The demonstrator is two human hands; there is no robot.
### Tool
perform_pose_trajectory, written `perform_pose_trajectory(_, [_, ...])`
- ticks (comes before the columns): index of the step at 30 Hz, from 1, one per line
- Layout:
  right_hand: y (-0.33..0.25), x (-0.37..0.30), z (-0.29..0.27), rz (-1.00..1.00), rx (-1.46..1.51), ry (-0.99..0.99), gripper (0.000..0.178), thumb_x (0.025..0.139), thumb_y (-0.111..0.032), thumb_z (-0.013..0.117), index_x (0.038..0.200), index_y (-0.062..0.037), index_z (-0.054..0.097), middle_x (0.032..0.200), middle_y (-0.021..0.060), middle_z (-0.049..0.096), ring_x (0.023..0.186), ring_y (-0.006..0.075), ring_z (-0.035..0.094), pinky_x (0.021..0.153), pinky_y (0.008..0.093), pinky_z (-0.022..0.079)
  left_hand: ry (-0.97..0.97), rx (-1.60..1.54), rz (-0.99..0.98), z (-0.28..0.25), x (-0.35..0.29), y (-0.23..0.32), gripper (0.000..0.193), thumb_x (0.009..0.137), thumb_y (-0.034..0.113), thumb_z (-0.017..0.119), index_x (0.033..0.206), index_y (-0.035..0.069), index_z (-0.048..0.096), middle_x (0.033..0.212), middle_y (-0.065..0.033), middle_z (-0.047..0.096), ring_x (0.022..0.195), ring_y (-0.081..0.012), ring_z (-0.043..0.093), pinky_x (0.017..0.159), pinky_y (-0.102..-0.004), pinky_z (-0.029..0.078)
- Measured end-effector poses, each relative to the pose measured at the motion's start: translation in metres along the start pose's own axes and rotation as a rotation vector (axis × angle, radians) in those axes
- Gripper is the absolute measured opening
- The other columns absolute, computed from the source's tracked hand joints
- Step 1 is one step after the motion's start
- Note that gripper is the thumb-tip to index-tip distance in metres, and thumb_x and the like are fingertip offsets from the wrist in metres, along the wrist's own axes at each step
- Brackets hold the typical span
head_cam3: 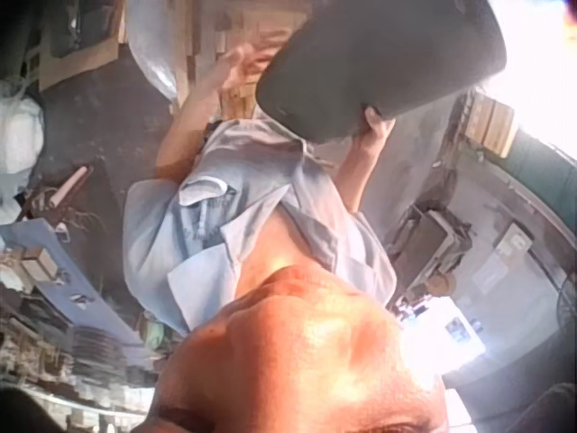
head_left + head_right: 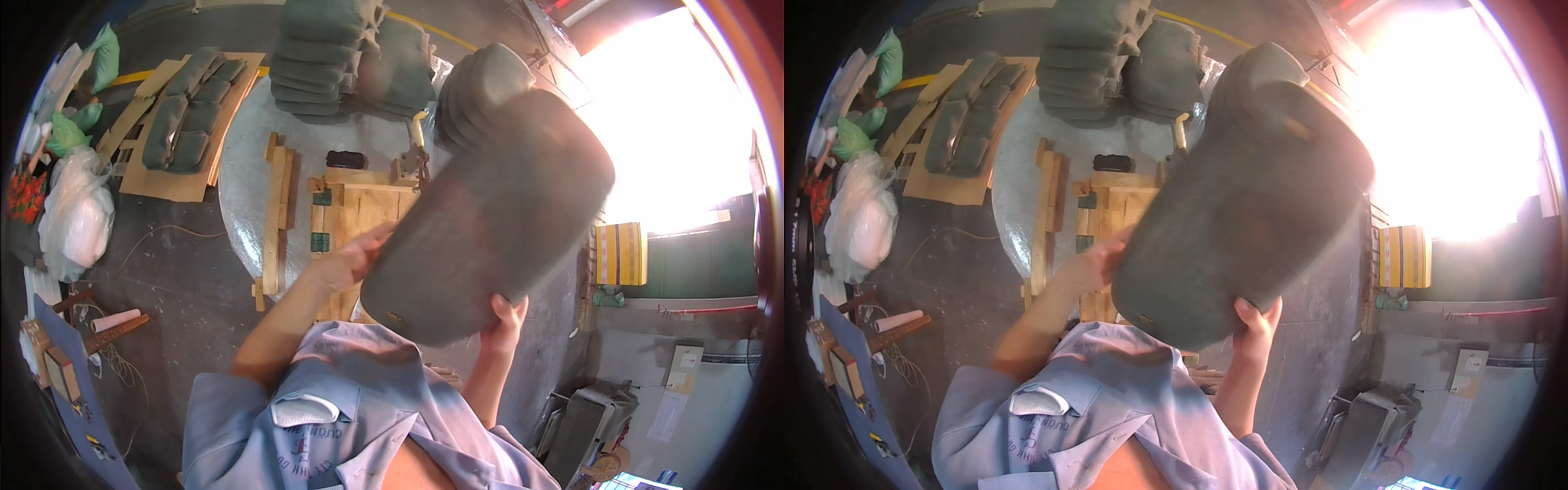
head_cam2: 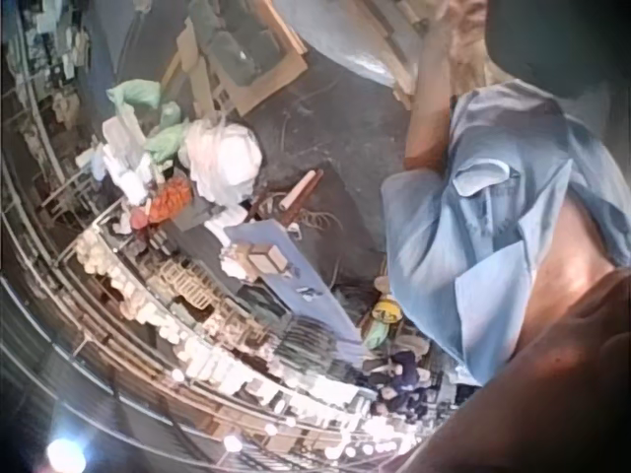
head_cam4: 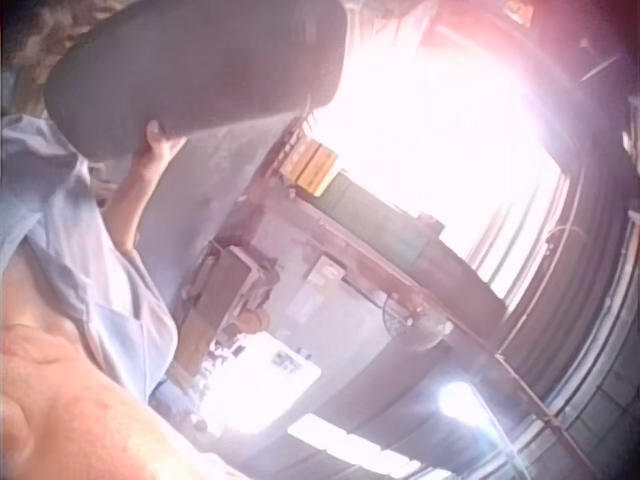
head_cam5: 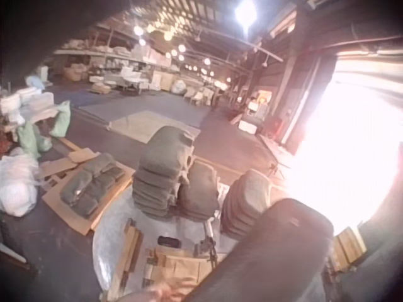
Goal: The person places a dark green cushion into a wooden jig, clamps it, and uses a pneumatic drill to fasten metal clips at the corners. They repeat this process for multiple cushions, removing each finished unit and stacking it nearby.
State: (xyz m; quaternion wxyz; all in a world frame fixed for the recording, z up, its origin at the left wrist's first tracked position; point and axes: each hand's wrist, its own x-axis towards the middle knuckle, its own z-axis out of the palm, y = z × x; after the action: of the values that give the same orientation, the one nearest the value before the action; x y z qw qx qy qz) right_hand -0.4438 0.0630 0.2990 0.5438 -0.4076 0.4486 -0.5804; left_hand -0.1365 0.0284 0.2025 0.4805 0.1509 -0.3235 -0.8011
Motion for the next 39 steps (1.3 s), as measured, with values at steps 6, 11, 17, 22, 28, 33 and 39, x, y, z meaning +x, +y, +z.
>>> perform_pose_trajectory(6, [0.047, -0.021, -0.027, 0.009, -0.389, 0.149, 0.086, 0.095, -0.017, 0.086, 0.164, -0.0053, 0.037, 0.152, 0.0136, 0.054, 0.14, 0.0252, 0.055, 0.116, 0.0391, 0.047, 0.306, -0.008, -0.09, 0.027, 0.034, -0.034, 0.092, 0.082, 0.015, 0.091, 0.159, -0.001, 0.044, 0.15, -0.0178, 0.06, 0.138, -0.029, 0.059, 0.115, -0.044, 0.049])
perform_pose_trajectory(11, [0.091, -0.075, -0.077, 0.49, 0.446, 0.132, 0.067, 0.104, -0.031, 0.076, 0.16, -0.0128, 0.043, 0.159, 0.0114, 0.055, 0.145, 0.0356, 0.055, 0.123, 0.0639, 0.043, 0.315, -0.077, -0.093, 0.048, 0.085, -0.038, 0.085, 0.084, 0.016, 0.09, 0.155, -0.003, 0.048, 0.143, -0.0177, 0.065, 0.134, -0.029, 0.063, 0.113, -0.0432, 0.05])
perform_pose_trajectory(17, [0.052, 0.023, -0.097, 0.347, 0.625, 0.153, 0.053, 0.103, -0.021, 0.066, 0.153, -0.0091, 0.053, 0.154, 0.0142, 0.061, 0.139, 0.042, 0.059, 0.116, 0.0706, 0.049, 0.011, 0.312, 0.03, 0.079, 0.163, -0.009, 0.076, 0.089, 0.013, 0.087, 0.155, 0.001, 0.051, 0.146, -0.0153, 0.066, 0.138, -0.0253, 0.061, 0.113, -0.0421, 0.05])
perform_pose_trajectory(22, [-0.013, 0.105, -0.156, 0.147, 0.869, 0.106, 0.058, 0.107, -0.03, 0.062, 0.156, -0.0014, 0.051, 0.16, 0.0167, 0.053, 0.151, 0.0388, 0.046, 0.124, 0.0622, 0.041, -0.245, 1.125, 0.757, 0.125, 0.227, 0.019, 0.07, 0.079, 0.011, 0.092, 0.145, 0.019, 0.068, 0.149, 0.0013, 0.067, 0.138, -0.027, 0.062, 0.125, -0.0531, 0.041])
perform_pose_trajectory(28, [-0.042, 0.082, -0.198, -0.083, 0.745, -0.095, 0.072, 0.104, -0.049, 0.064, 0.159, -0.0023, 0.052, 0.161, 0.0189, 0.055, 0.143, 0.035, 0.057, 0.119, 0.0553, 0.047, -0.258, 1.946, 1.37, 0.109, 0.279, 0.092, 0.063, 0.084, 0.022, 0.079, 0.138, 0.05, 0.065, 0.158, 0.0145, 0.059, 0.149, -0.0238, 0.051, 0.131, -0.074, 0.018])
perform_pose_trajectory(33, [-0.005, 0.095, -0.209, -0.002, 0.533, -0.088, 0.065, 0.095, -0.04, 0.071, 0.144, 0.0007, 0.063, 0.142, 0.019, 0.07, 0.123, 0.0322, 0.071, 0.106, 0.0521, 0.059, 0.117, 2.334, 1.291, 0.107, 0.315, 0.141, 0.047, 0.092, 0.023, 0.068, 0.132, 0.049, 0.067, 0.155, 0.0107, 0.059, 0.149, -0.0228, 0.05, 0.128, -0.0776, 0.019])
perform_pose_trajectory(39, [-0.018, 0.277, -0.102, -0.141, 0.779, -0.008, 0.05, 0.094, -0.014, 0.07, 0.14, 0.0004, 0.06, 0.136, 0.0149, 0.068, 0.126, 0.0312, 0.066, 0.11, 0.0495, 0.056, 0.18, 0.822, 0.863, 0.116, 0.266, 0.151, 0.036, 0.107, 0.023, 0.069, 0.137, 0.004, 0.067, 0.137, -0.0126, 0.071, 0.121, -0.0267, 0.071, 0.104, -0.0412, 0.056])
